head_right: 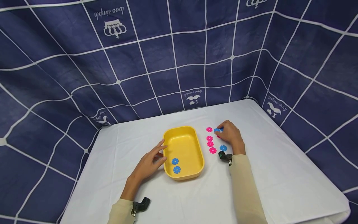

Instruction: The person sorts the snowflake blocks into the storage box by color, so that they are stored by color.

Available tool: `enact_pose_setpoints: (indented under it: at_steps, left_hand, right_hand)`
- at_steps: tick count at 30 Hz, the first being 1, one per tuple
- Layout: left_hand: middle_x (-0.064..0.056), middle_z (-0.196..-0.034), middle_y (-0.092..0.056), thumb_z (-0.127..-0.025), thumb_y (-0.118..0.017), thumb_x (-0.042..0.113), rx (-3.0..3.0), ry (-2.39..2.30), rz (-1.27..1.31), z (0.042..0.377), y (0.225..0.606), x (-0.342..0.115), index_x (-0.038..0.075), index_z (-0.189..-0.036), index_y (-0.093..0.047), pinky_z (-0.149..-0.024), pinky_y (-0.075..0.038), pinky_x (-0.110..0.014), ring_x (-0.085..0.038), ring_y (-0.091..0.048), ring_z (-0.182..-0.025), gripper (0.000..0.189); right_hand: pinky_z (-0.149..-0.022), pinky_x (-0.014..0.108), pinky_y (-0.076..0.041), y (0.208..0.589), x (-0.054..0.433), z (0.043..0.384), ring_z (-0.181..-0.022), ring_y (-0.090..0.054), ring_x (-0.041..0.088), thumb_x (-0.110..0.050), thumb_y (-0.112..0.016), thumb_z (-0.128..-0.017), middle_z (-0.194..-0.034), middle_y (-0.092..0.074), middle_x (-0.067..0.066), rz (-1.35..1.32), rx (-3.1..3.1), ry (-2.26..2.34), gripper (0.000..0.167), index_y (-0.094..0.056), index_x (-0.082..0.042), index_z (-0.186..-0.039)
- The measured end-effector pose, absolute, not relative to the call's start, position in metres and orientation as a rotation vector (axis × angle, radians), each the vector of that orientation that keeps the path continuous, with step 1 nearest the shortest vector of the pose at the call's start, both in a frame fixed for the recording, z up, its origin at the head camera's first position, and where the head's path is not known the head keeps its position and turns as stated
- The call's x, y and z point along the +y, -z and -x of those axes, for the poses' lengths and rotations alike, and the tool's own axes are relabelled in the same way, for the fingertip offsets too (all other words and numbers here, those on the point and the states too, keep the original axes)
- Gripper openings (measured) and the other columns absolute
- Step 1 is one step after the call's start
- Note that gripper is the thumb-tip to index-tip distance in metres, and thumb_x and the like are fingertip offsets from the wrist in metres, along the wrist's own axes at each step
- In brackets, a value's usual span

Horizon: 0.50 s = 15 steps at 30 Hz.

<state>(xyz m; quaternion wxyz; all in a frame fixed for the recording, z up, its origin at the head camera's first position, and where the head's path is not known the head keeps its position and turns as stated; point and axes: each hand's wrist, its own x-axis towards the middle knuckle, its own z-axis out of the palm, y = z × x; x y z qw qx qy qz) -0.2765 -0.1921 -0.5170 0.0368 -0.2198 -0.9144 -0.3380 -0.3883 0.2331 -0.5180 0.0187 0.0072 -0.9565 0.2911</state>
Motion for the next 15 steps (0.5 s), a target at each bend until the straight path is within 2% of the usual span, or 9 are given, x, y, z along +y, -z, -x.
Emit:
enact_pose_setpoints:
  at_steps: [6, 15]
  left_hand:
    - [0.025, -0.174, -0.027, -0.104, -0.067, 0.055, -2.804, 1.032, 0.688, 0.2777, 0.5171, -0.1931, 0.029, -0.156, -0.058, -0.099, -0.059, -0.042, -0.005, -0.070, -0.113, 0.059]
    - [0.025, -0.174, -0.028, -0.104, -0.069, 0.051, -2.824, 1.065, 0.665, 0.2757, 0.5161, -0.1922, 0.031, -0.157, -0.057, -0.101, -0.059, -0.045, -0.009, -0.071, -0.116, 0.057]
  right_hand:
    - [-0.113, 0.067, -0.046, 0.5198, 0.2334, 0.3878, -0.128, -0.057, 0.043, -0.032, -0.080, -0.096, -0.135, -0.063, 0.022, -0.007, -2.951, -0.906, 0.041, -0.077, 0.000, -0.122]
    - [-0.111, 0.066, -0.047, 0.5202, 0.2325, 0.3854, -0.125, -0.059, 0.042, -0.034, -0.080, -0.096, -0.132, -0.065, 0.021, -0.049, -2.923, -0.856, 0.040, -0.077, 0.000, -0.118]
